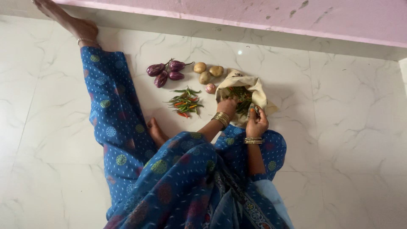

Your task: The person sits on the floor and sorts green and red chilies from a cloth bag, placing them onto the floor. Other vegetables including eggplants, potatoes, and an onion are visible nearby.

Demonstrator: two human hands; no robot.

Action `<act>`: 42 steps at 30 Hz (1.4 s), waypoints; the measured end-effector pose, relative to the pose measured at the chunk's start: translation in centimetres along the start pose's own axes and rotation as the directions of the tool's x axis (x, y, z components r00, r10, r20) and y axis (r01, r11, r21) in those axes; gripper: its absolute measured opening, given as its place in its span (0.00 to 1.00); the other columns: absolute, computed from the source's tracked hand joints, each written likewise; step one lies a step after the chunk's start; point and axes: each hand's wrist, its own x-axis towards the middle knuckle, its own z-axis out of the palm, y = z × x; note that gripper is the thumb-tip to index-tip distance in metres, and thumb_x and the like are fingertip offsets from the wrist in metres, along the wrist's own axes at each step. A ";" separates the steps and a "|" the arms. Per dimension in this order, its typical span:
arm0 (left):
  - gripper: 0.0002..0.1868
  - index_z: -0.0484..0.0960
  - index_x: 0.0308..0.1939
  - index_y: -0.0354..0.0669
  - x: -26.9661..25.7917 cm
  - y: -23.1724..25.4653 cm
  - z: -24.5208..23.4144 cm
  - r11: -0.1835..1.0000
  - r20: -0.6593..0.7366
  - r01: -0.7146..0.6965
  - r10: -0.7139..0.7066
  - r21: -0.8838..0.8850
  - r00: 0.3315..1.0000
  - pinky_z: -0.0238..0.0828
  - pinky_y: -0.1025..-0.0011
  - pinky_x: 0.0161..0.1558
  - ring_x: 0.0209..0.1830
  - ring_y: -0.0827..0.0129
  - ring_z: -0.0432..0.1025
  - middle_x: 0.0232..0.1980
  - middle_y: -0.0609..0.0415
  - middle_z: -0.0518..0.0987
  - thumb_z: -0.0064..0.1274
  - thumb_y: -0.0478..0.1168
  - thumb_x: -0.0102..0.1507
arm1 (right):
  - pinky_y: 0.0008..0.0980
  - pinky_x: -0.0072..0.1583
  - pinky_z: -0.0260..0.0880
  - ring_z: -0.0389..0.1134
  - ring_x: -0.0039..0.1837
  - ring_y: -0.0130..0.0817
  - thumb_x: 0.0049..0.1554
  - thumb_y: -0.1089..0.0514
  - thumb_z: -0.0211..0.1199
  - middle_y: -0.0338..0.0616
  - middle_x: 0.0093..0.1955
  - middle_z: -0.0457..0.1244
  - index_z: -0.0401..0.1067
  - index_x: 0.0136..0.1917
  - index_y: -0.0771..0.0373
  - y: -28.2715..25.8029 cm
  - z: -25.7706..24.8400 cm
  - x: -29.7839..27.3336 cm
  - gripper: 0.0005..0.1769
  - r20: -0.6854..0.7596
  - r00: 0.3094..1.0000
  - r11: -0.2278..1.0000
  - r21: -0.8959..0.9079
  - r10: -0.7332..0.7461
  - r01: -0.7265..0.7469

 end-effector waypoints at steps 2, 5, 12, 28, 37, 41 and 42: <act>0.13 0.83 0.47 0.47 -1.1 0.4 -2.8 0.978 -0.005 0.075 -0.078 -0.196 0.997 0.76 0.57 0.43 0.40 0.50 0.79 0.39 0.43 0.84 0.56 0.38 0.58 | 0.26 0.51 0.73 0.71 0.50 0.25 0.61 0.65 0.65 0.43 0.52 0.71 0.75 0.60 0.69 -0.1 -0.1 -0.1 0.14 -0.004 0.998 0.996 0.068 0.061 -0.061; 0.10 0.85 0.38 0.47 -4.6 1.0 -6.9 0.882 -0.253 0.005 -0.141 -0.471 0.957 0.77 0.58 0.37 0.31 0.51 0.80 0.32 0.46 0.84 0.63 0.46 0.58 | 0.27 0.54 0.73 0.71 0.52 0.27 0.61 0.66 0.66 0.45 0.54 0.71 0.75 0.60 0.71 -1.2 0.1 -0.5 0.14 -0.026 0.998 0.994 -0.092 -0.059 0.057; 0.17 0.76 0.52 0.43 -13.8 -2.8 -12.5 0.489 -0.037 0.134 -0.324 -0.862 0.945 0.78 0.70 0.33 0.32 0.67 0.81 0.37 0.48 0.86 0.59 0.34 0.59 | 0.26 0.53 0.74 0.72 0.52 0.26 0.61 0.65 0.65 0.46 0.54 0.71 0.75 0.60 0.69 -8.0 2.3 -7.6 0.14 0.050 0.998 0.999 0.031 0.026 -0.027; 0.13 0.84 0.53 0.25 -19.2 -7.4 -7.0 0.116 0.108 0.150 -0.310 -0.982 0.945 0.78 0.72 0.41 0.35 0.70 0.77 0.41 0.48 0.85 0.56 0.30 0.66 | 0.36 0.55 0.75 0.74 0.54 0.43 0.61 0.67 0.62 0.51 0.54 0.70 0.77 0.58 0.63 -13.3 5.0 -14.3 0.12 0.367 0.857 0.882 -0.163 -0.361 0.442; 0.15 0.83 0.56 0.27 -18.6 -7.6 -6.1 0.119 0.107 0.131 -0.192 -0.984 0.975 0.73 0.76 0.43 0.39 0.75 0.74 0.42 0.51 0.84 0.54 0.28 0.65 | 0.36 0.54 0.74 0.74 0.53 0.42 0.60 0.69 0.63 0.52 0.54 0.70 0.77 0.58 0.63 -12.5 4.6 -13.6 0.13 0.308 0.879 0.883 -0.185 -0.365 0.432; 0.18 0.83 0.57 0.30 -18.9 -7.3 -6.0 0.093 0.124 0.140 -0.160 -0.986 0.979 0.72 0.76 0.43 0.38 0.76 0.74 0.42 0.54 0.83 0.50 0.27 0.63 | 0.38 0.57 0.74 0.73 0.56 0.44 0.61 0.70 0.63 0.52 0.55 0.69 0.76 0.60 0.64 -12.6 4.4 -13.6 0.13 0.260 0.871 0.870 -0.164 -0.417 0.466; 0.18 0.82 0.57 0.32 -18.6 -7.3 -6.1 0.098 0.134 0.152 -0.169 -0.984 0.977 0.72 0.76 0.42 0.38 0.76 0.74 0.42 0.55 0.83 0.49 0.27 0.63 | 0.38 0.56 0.74 0.73 0.56 0.44 0.61 0.70 0.63 0.52 0.55 0.69 0.76 0.59 0.64 -12.6 4.4 -13.6 0.13 0.286 0.857 0.860 -0.161 -0.428 0.484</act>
